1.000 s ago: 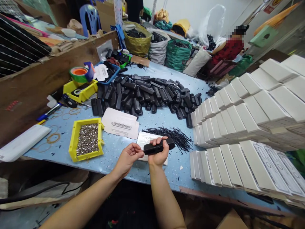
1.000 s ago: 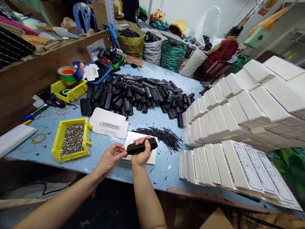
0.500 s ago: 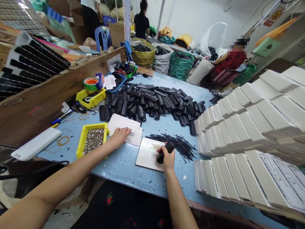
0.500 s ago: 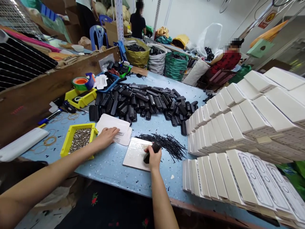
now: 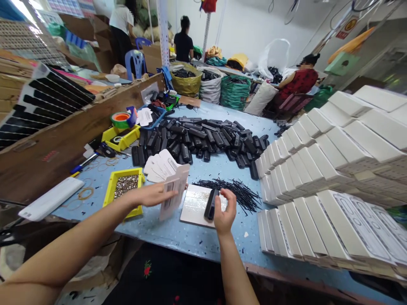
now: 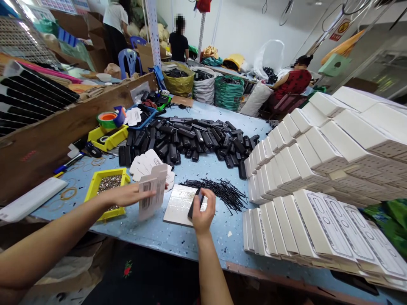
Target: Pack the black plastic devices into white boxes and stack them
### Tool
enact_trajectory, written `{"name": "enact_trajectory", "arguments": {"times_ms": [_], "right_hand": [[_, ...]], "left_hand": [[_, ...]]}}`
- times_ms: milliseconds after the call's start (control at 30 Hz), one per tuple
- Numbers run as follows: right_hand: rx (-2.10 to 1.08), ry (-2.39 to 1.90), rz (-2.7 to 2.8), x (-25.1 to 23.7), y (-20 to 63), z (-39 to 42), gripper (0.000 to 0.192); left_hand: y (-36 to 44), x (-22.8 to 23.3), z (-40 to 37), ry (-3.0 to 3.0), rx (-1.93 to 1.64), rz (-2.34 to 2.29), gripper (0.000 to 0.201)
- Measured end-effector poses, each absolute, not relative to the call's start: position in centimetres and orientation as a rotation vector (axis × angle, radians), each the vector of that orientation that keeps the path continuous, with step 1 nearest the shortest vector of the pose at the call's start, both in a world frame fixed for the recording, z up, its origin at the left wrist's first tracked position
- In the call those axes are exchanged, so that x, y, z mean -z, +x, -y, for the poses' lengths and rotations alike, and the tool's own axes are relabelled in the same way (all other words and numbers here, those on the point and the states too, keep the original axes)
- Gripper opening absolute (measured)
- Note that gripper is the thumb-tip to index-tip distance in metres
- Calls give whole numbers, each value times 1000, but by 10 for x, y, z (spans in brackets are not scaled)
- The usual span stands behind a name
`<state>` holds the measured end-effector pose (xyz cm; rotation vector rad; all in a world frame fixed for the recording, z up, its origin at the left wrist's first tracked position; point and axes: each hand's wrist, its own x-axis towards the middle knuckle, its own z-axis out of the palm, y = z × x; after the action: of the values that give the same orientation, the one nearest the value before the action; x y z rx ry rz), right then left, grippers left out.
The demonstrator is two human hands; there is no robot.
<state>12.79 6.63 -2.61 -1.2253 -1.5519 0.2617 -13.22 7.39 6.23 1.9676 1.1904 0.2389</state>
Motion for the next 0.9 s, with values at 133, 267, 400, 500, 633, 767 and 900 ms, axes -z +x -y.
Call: {"name": "enact_trajectory", "arguments": {"times_ms": [133, 267, 400, 500, 633, 767, 900], "right_hand": [[-66, -854, 2085, -29, 107, -43, 44], [-220, -813, 2222, -30, 110, -30, 25], [-725, -918, 2259, -13, 125, -20, 25], [-1087, -1033, 1795, -2, 123, -21, 33], [-1536, -1006, 1323, 9, 107, -27, 54], [-1434, -896, 1569, 4, 102, -25, 60], [-1504, -882, 1597, -9, 104, -23, 48]], "left_hand": [[-88, -42, -27, 1504, -523, -983, 45], [-72, -11, -2, 1325, -665, -1006, 63], [-92, -10, 8, 1573, -539, -1316, 99], [-102, -25, 7, 1793, -542, -1278, 71], [-89, -37, 2, 1851, -550, -1107, 34], [-65, -28, 1, 1679, -675, -1272, 93], [-52, -20, -3, 1531, -681, -1353, 108]]}}
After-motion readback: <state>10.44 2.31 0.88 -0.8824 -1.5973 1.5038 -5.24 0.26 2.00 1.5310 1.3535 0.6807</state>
